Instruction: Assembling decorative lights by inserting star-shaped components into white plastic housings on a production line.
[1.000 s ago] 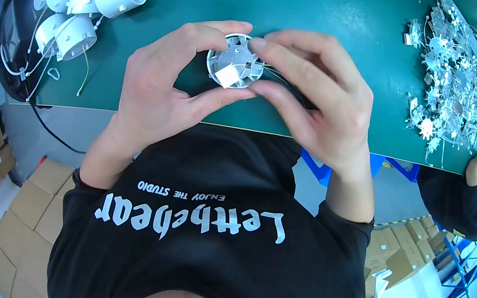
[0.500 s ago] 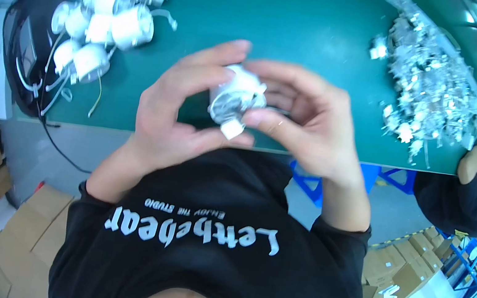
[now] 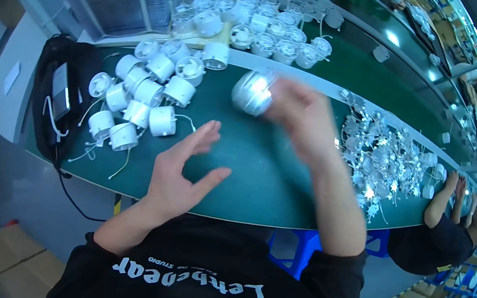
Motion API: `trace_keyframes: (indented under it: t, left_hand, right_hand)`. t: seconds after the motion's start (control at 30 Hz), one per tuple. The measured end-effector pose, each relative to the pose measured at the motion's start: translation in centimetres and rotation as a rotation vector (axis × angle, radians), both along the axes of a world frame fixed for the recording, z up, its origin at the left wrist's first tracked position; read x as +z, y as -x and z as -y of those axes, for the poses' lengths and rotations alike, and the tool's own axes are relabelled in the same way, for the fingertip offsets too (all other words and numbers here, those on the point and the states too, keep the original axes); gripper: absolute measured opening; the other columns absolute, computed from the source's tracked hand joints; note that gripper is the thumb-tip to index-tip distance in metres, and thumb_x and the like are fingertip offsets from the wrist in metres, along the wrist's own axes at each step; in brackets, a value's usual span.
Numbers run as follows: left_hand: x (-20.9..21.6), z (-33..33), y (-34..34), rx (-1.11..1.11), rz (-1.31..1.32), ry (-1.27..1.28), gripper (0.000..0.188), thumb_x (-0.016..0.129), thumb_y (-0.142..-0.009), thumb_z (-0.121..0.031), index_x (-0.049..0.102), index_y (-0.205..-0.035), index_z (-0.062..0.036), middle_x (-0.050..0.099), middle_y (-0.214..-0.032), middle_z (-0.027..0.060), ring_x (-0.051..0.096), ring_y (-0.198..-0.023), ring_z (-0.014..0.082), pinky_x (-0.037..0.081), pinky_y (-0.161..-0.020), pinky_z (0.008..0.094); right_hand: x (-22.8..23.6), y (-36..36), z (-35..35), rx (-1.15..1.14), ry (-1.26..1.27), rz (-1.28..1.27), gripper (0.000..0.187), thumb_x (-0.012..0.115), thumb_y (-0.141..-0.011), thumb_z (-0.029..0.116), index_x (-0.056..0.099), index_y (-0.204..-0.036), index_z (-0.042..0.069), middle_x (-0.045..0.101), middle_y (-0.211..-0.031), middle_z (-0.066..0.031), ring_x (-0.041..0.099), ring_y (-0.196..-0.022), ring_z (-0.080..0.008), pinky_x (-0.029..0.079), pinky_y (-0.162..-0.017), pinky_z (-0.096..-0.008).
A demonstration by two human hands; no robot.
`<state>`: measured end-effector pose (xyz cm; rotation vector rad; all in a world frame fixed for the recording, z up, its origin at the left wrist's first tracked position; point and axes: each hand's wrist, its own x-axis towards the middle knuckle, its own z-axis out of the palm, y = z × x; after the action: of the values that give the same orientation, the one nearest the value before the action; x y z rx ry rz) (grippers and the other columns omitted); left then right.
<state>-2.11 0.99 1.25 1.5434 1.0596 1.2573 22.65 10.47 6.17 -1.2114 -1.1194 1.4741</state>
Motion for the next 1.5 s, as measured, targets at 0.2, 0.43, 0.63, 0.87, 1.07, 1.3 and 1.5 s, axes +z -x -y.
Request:
trace_keyframes:
  t: [0.2, 0.43, 0.63, 0.87, 1.07, 1.3, 1.5]
  left_hand:
    - [2.1, -1.2, 3.5, 0.335, -0.926, -0.454, 0.062, 0.085, -0.084, -0.015, 0.066, -0.141, -0.0014, 0.064, -0.147, 0.015, 0.056, -0.142, 0.036, 0.044, -0.116, 0.0551]
    - [1.0, -2.1, 5.8, 0.306, -1.066, -0.494, 0.057, 0.084, -0.085, -0.016, 0.069, -0.139, -0.0052, 0.064, -0.141, 0.012, 0.057, -0.137, 0.0317, 0.04, -0.118, 0.0568]
    - [1.7, -1.5, 5.2, 0.257, -0.977, -0.561, 0.057, 0.086, -0.082, -0.012, 0.07, -0.136, -0.0064, 0.066, -0.13, 0.0105, 0.063, -0.125, 0.0298, 0.047, -0.111, 0.0529]
    - [0.1, 0.1, 0.7, -0.113, -0.296, -0.37, 0.057, 0.091, -0.073, -0.005, 0.07, -0.126, -0.0041, 0.068, -0.124, 0.0116, 0.069, -0.108, 0.0356, 0.058, -0.09, 0.0418]
    - [-1.6, 0.0, 0.5, -0.219, -0.402, -0.267, 0.06, 0.091, -0.073, -0.004, 0.066, -0.127, -0.0039, 0.067, -0.124, 0.0131, 0.069, -0.109, 0.0385, 0.057, -0.088, 0.0436]
    - [-0.8, 0.6, -0.2, -0.167, -0.393, -0.254, 0.081, 0.091, -0.075, -0.001, 0.054, -0.147, -0.0043, 0.073, -0.13, 0.0126, 0.074, -0.114, 0.0301, 0.06, -0.094, 0.0367]
    - [-2.0, 1.7, -1.7, -0.139, -0.3, -0.106, 0.085, 0.092, -0.076, -0.003, 0.051, -0.15, -0.0042, 0.073, -0.135, 0.013, 0.073, -0.117, 0.0292, 0.059, -0.099, 0.0385]
  right_hand:
    - [2.9, -9.8, -20.6, -0.472, -0.211, -0.552, 0.044, 0.047, -0.118, 0.024, 0.045, -0.145, -0.01, 0.06, -0.14, -0.0245, 0.068, -0.124, -0.0401, 0.058, -0.114, -0.0469]
    - [6.6, -4.1, -18.9, -0.336, -0.319, -0.341, 0.049, 0.045, -0.119, 0.034, 0.055, -0.139, -0.01, 0.064, -0.144, -0.0234, 0.066, -0.132, -0.0378, 0.054, -0.116, -0.047]
    - [4.6, 1.7, -4.6, 0.21, -0.504, 0.391, 0.042, 0.061, -0.111, 0.028, 0.065, -0.143, 0.0, 0.067, -0.146, -0.0145, 0.069, -0.126, -0.0285, 0.057, -0.1, -0.0384]
    - [3.6, 4.3, 8.5, 0.435, -0.649, 0.745, 0.045, 0.083, -0.092, 0.018, 0.072, -0.133, 0.004, 0.071, -0.135, -0.0165, 0.071, -0.116, -0.028, 0.059, -0.091, -0.0382]
    - [-0.3, 3.1, 12.1, 0.229, -0.305, 0.768, 0.049, 0.09, -0.083, 0.014, 0.073, -0.128, 0.004, 0.071, -0.121, -0.0126, 0.069, -0.096, -0.0229, 0.056, -0.074, -0.0329]
    - [-3.2, 4.3, 11.6, 0.064, -0.464, 0.653, 0.031, 0.088, -0.084, 0.005, 0.077, -0.112, 0.003, 0.064, -0.103, -0.0048, 0.057, -0.076, -0.0122, 0.045, -0.063, -0.0257]
    - [-3.1, 4.8, 11.4, 0.033, -0.353, 0.562, 0.015, 0.086, -0.086, 0.002, 0.078, -0.099, 0.003, 0.061, -0.098, -0.0026, 0.054, -0.074, -0.0082, 0.043, -0.062, -0.023]
